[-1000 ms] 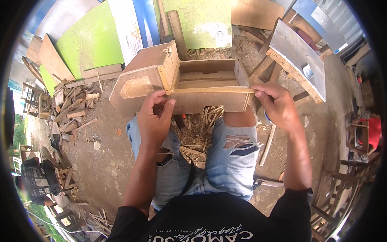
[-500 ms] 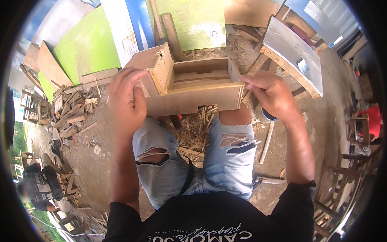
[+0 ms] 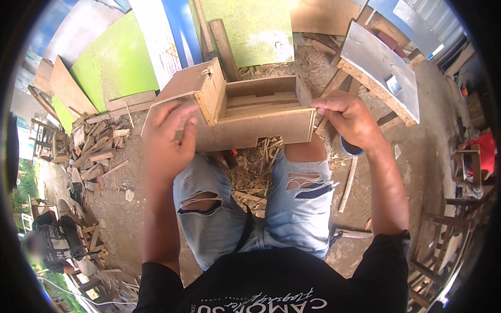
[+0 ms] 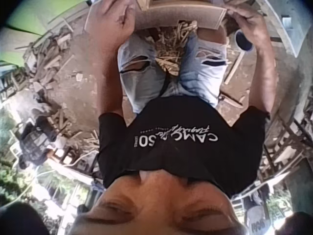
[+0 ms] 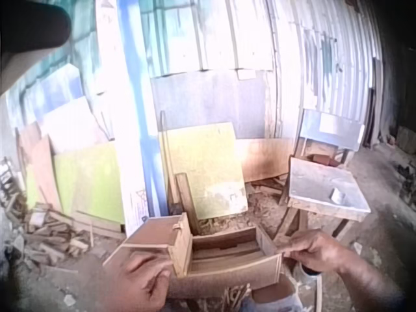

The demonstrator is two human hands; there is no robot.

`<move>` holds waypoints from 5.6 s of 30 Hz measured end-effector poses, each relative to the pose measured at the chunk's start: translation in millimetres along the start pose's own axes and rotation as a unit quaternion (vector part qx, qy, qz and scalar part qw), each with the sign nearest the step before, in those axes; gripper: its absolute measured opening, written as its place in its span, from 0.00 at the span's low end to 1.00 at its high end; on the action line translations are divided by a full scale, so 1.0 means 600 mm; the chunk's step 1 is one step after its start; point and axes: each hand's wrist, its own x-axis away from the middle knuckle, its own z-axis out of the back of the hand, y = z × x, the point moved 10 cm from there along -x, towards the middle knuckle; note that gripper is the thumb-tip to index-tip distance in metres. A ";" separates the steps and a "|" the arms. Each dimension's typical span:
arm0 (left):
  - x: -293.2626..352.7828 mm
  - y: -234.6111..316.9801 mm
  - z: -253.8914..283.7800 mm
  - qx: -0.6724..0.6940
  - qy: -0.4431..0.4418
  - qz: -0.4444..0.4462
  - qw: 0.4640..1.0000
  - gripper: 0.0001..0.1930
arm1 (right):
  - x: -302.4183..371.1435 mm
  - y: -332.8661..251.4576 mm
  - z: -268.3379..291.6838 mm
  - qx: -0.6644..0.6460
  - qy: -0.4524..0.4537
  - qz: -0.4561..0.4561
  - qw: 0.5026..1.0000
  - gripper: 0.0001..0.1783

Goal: The person sits on the floor and uses a hand saw to cut small wooden sticks, then fits them into a wooden box frame. They repeatedly test the fit of the sticks and adjust the box components.

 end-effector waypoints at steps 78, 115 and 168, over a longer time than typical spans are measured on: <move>0.034 -0.020 -0.124 -0.054 -0.108 0.175 0.977 0.11 | 0.028 -0.007 -0.012 0.093 0.206 -0.040 0.973 0.12; 0.036 -0.018 -0.124 -0.062 -0.118 0.181 0.974 0.11 | 0.027 -0.009 -0.010 0.083 0.207 -0.036 0.974 0.10; -0.033 0.156 -0.189 0.077 -0.128 -0.063 0.987 0.07 | 0.092 -0.124 -0.022 0.056 0.225 0.049 0.972 0.12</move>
